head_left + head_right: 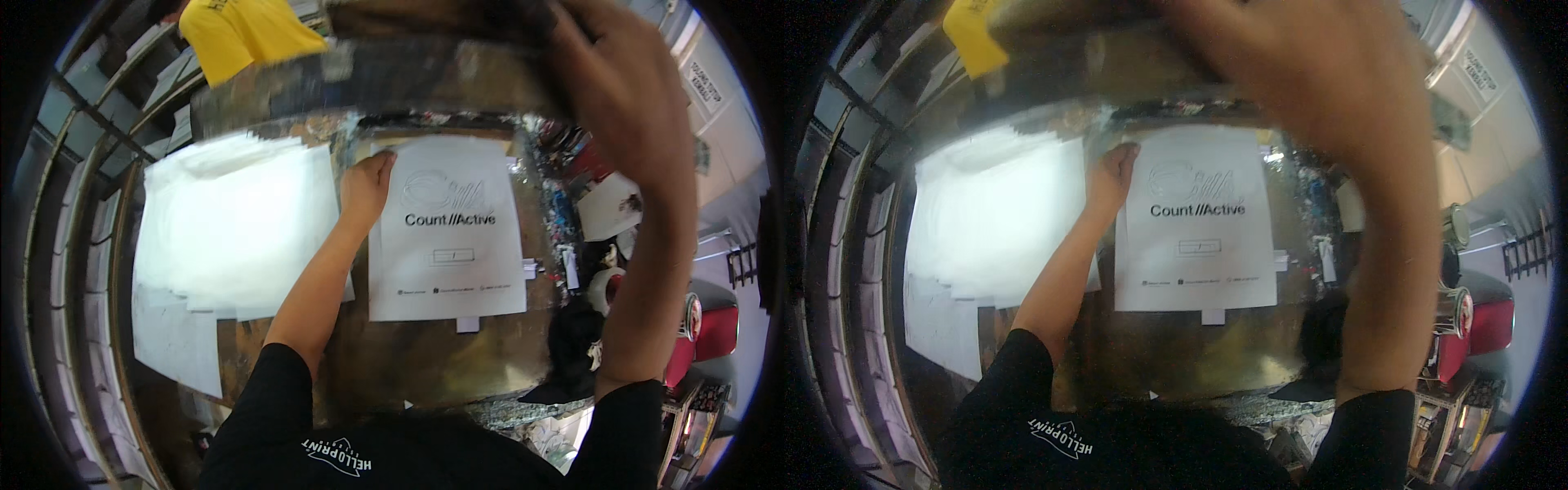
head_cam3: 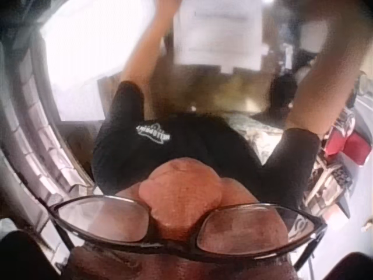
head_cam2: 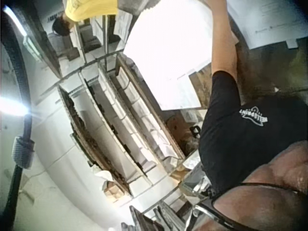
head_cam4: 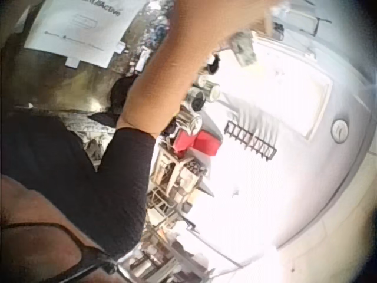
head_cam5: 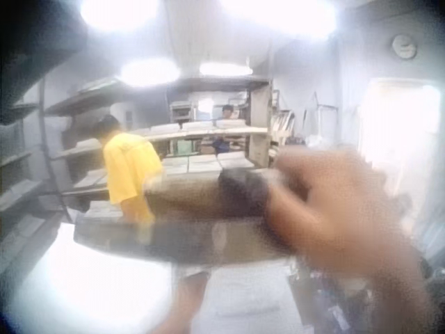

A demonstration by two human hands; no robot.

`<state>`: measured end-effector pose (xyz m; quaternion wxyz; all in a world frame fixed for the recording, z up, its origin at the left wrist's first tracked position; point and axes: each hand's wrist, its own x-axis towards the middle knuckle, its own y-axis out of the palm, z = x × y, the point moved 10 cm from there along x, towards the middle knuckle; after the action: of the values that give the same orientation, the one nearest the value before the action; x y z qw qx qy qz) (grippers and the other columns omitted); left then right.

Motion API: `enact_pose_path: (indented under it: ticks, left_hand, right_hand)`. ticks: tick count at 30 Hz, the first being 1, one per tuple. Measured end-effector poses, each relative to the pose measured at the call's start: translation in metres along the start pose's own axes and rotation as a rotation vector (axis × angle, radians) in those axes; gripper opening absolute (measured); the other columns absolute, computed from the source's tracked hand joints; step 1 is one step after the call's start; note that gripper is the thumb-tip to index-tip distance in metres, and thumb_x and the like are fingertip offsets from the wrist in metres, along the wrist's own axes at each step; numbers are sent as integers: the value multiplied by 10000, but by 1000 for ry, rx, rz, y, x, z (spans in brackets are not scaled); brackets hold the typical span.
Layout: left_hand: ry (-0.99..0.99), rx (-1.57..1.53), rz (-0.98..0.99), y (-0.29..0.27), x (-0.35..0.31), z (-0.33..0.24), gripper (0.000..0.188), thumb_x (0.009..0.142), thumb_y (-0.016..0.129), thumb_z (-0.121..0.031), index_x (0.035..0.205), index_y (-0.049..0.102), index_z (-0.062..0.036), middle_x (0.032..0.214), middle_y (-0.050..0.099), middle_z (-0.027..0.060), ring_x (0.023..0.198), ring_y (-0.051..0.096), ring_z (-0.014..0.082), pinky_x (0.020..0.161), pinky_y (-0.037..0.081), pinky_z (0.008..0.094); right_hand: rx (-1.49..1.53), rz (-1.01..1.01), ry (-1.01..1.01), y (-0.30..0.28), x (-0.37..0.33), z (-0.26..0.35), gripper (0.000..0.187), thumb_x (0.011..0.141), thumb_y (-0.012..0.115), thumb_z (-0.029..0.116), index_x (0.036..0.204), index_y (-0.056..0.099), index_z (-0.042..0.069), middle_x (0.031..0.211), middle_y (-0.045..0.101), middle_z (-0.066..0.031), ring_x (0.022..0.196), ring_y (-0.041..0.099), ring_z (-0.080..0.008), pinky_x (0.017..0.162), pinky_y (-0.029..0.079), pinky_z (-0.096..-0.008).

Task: The person performs screen printing by placing sheets of paper on a surface and using a squeegee to spread ink through a mesh screen onto the paper, repeating the process for multiple sheets.

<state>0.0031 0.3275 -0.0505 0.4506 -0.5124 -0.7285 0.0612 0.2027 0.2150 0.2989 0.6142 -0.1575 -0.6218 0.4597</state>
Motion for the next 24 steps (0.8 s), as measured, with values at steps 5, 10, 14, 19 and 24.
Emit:
enact_pose_path:
  ticks: [5, 10, 14, 19, 24]
  left_hand:
    - [-377, -55, -131, -103, -54, 64, 251, 1022, 695, -211, 1110, 767, 13, 794, 744, 169, 642, 597, 135, 630, 503, 321]
    - [-549, 126, -449, -262, -171, 137, 270, 1048, 659, -211, 1091, 761, 36, 820, 752, 116, 712, 631, 123, 662, 519, 302]
    - [-559, 502, -500, -381, -212, 181, 297, 1036, 662, -275, 1078, 760, 3, 826, 736, 175, 705, 665, 297, 686, 528, 424]
    - [-533, 797, -427, -417, -195, 143, 430, 967, 747, -344, 1249, 693, -25, 1064, 716, 238, 956, 668, 417, 832, 527, 471]
    - [79, 453, 402, -178, -199, -13, 1017, 765, 750, -765, 1522, 550, -116, 1566, 446, 230, 1450, 373, 482, 1221, 214, 641]
  right_hand:
    - [34, -80, -224, 3, -7, -13, 575, 1049, 495, 546, 944, 694, 16, 740, 655, -148, 671, 618, -283, 580, 466, -366]
    - [-91, -14, -291, 14, -29, -23, 576, 1030, 503, 548, 1146, 702, 20, 913, 694, -249, 861, 658, -434, 831, 481, -443]
    - [-107, -135, -289, 8, -45, -13, 516, 1006, 557, 480, 1183, 699, 16, 1017, 708, -249, 964, 649, -432, 920, 458, -456]
    - [-80, -168, -309, 3, -55, -10, 459, 970, 623, 458, 1061, 712, 17, 957, 708, -243, 943, 650, -441, 880, 464, -493]
    - [-50, -145, -331, 7, -57, -3, 460, 958, 625, 450, 1084, 719, 18, 956, 720, -238, 924, 668, -445, 854, 485, -542]
